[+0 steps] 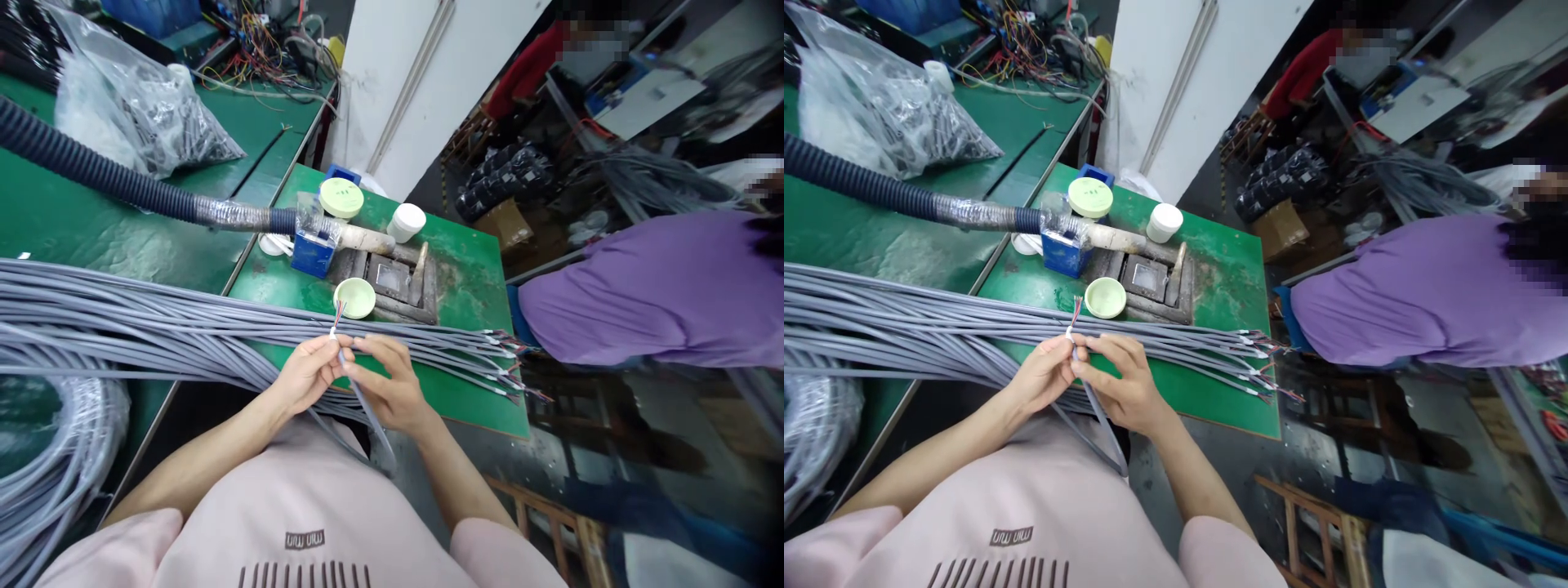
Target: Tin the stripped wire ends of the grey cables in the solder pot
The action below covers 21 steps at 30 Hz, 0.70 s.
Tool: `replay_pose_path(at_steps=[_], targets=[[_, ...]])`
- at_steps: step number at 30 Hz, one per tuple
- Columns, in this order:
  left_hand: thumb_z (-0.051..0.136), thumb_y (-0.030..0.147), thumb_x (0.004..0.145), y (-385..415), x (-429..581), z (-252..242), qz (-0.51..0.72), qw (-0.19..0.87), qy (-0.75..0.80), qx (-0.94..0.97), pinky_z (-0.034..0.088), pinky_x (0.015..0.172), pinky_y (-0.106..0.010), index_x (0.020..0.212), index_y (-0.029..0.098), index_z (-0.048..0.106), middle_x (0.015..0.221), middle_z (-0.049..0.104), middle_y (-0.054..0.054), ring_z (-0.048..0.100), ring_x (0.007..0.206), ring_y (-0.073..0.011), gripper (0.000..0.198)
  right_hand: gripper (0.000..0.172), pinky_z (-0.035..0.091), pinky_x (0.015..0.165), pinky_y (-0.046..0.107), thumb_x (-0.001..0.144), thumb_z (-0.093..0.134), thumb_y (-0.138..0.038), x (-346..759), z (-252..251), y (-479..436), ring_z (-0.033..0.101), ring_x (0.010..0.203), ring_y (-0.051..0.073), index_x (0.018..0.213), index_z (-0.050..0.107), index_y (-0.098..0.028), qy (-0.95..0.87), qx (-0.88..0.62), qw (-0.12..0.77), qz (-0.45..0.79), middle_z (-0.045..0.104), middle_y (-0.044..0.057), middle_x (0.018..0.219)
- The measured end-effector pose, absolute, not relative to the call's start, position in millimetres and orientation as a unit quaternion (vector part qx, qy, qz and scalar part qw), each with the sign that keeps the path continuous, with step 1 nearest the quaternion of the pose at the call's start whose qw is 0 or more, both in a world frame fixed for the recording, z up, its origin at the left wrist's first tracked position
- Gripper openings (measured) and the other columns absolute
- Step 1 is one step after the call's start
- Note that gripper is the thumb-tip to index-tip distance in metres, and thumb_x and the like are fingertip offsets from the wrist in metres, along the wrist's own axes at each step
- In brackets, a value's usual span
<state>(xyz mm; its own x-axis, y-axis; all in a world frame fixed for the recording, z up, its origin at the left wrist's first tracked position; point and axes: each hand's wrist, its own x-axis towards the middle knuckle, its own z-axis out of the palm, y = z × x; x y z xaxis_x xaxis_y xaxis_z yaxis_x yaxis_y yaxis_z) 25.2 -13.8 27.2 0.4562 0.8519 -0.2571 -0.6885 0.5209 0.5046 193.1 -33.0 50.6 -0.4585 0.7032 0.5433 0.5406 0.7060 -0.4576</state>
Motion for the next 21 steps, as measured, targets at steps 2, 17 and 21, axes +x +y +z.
replay_pose_path(at_steps=[2, 17, 21], targets=[[0.08, 0.042, 0.066, -13.1, 28.2, 30.1, 0.453, 0.838, 0.243, 0.181, 0.05, 0.054, -0.022, 0.078, 0.012, 0.071, 0.064, 0.066, -0.003, 0.059, 0.053, -0.0097, 0.033, 0.027, 0.043, 0.1, 0.045, 0.086, 0.06, -0.024, 194.5, 48.8, -32.0, 0.051, 0.123, 0.023, 0.11, 0.068, -0.035, -0.863, -0.346, 0.359, 0.086, 0.065, 0.004, 0.122], [0.063, 0.019, 0.081, -10.4, -21.7, 28.1, 0.528, 0.366, 0.394, 0.657, 0.049, 0.068, -0.029, 0.09, 0.021, 0.076, 0.075, 0.074, -0.005, 0.064, 0.067, -0.0164, 0.015, 0.02, 0.053, 0.081, 0.034, 0.087, 0.058, -0.035, 208.4, 60.7, 43.7, 0.07, 0.086, 0.021, 0.091, 0.071, -0.021, -0.634, -0.567, 0.502, 0.159, 0.075, 0.005, 0.088], [0.062, 0.02, 0.082, -9.2, -24.6, 24.6, 0.522, 0.359, 0.404, 0.66, 0.049, 0.066, -0.028, 0.089, 0.021, 0.076, 0.075, 0.074, -0.005, 0.064, 0.066, -0.0162, 0.015, 0.021, 0.053, 0.08, 0.033, 0.088, 0.057, -0.035, 203.2, 52.4, 45.7, 0.069, 0.086, 0.02, 0.093, 0.071, -0.02, -0.646, -0.56, 0.489, 0.172, 0.075, 0.006, 0.091]])
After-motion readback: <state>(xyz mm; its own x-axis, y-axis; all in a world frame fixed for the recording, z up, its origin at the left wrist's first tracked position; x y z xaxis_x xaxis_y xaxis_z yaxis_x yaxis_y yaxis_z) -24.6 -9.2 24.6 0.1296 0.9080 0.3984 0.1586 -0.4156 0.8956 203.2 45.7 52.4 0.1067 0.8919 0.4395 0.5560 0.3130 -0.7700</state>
